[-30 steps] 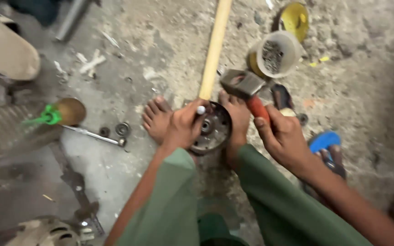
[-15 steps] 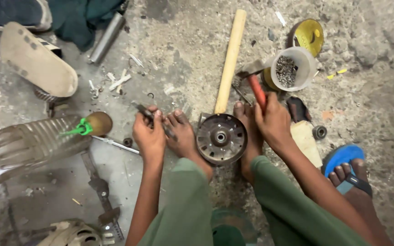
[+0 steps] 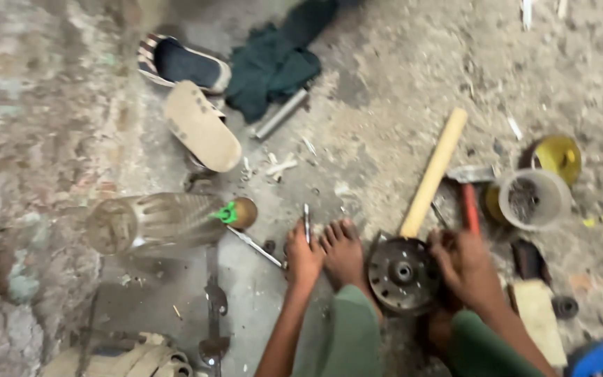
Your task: Repairing or assembling a circular mechanical metal part using a hammer and pins.
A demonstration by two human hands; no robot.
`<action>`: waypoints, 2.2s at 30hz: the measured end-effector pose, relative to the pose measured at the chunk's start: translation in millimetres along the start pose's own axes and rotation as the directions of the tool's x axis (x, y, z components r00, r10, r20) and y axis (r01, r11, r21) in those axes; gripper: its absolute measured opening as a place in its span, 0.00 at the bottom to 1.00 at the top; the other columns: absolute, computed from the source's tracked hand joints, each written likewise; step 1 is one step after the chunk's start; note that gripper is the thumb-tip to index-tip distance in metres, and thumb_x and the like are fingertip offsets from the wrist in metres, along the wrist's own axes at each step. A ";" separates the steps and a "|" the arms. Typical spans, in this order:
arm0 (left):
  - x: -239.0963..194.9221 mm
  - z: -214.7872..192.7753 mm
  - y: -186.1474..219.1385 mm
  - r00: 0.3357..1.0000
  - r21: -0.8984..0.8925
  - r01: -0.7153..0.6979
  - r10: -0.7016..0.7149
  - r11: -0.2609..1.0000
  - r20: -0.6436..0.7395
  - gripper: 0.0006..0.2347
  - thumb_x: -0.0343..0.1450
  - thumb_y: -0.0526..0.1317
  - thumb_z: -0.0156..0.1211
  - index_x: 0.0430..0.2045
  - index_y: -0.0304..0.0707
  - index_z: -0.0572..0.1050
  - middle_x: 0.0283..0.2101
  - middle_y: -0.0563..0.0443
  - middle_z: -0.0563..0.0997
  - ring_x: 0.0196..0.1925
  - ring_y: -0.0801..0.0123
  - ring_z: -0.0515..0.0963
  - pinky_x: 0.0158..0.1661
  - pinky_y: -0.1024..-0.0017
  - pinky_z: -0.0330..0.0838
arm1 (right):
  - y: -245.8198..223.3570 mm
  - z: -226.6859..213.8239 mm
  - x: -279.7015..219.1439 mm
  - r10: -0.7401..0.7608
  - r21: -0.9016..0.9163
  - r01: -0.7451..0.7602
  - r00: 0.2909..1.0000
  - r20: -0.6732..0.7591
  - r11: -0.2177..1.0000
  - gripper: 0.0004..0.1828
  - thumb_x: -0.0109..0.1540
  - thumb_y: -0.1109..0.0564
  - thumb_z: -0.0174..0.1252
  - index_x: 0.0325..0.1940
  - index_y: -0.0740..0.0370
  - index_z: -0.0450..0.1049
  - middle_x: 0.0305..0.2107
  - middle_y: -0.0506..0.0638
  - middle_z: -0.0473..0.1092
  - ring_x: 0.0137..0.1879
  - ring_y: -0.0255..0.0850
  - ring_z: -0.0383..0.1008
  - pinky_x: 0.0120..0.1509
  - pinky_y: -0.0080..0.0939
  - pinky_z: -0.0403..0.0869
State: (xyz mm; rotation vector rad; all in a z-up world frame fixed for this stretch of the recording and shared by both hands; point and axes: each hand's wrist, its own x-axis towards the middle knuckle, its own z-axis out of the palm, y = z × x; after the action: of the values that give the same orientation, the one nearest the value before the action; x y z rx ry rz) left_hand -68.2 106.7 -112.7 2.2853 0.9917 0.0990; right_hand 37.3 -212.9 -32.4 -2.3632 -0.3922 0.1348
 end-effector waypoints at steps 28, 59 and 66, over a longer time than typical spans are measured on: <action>-3.2 -39.0 5.2 0.990 0.075 -0.116 0.110 0.990 0.084 0.12 0.65 0.37 0.68 0.40 0.35 0.75 0.37 0.42 0.81 0.39 0.50 0.81 0.39 0.55 0.74 | 19.8 14.4 11.6 0.332 -0.022 -0.333 0.932 0.142 0.943 0.16 0.67 0.54 0.54 0.55 0.65 0.71 0.33 0.71 0.74 0.43 0.66 0.77 0.46 0.59 0.73; -79.5 -99.1 -93.3 0.919 -0.146 0.373 -0.386 0.916 -0.077 0.13 0.67 0.37 0.65 0.43 0.34 0.73 0.33 0.38 0.84 0.34 0.49 0.85 0.36 0.56 0.77 | 82.4 26.3 17.1 0.277 -0.126 -0.259 0.949 0.152 0.958 0.24 0.66 0.47 0.57 0.62 0.63 0.70 0.37 0.69 0.75 0.42 0.65 0.78 0.46 0.58 0.74; -155.0 -55.8 -166.2 0.988 0.084 0.130 -0.123 0.988 -0.089 0.16 0.63 0.43 0.67 0.41 0.36 0.72 0.34 0.35 0.83 0.37 0.39 0.83 0.39 0.50 0.76 | 4.4 61.5 132.8 -0.032 -0.120 0.051 0.987 0.160 0.991 0.13 0.67 0.55 0.55 0.52 0.67 0.70 0.33 0.64 0.74 0.38 0.56 0.77 0.40 0.53 0.72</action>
State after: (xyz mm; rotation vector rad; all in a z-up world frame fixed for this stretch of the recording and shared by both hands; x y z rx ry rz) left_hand -300.6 115.9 -138.0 2.3082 1.2042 0.0988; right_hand 151.6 -133.8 -78.5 -2.4730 -0.5401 0.2874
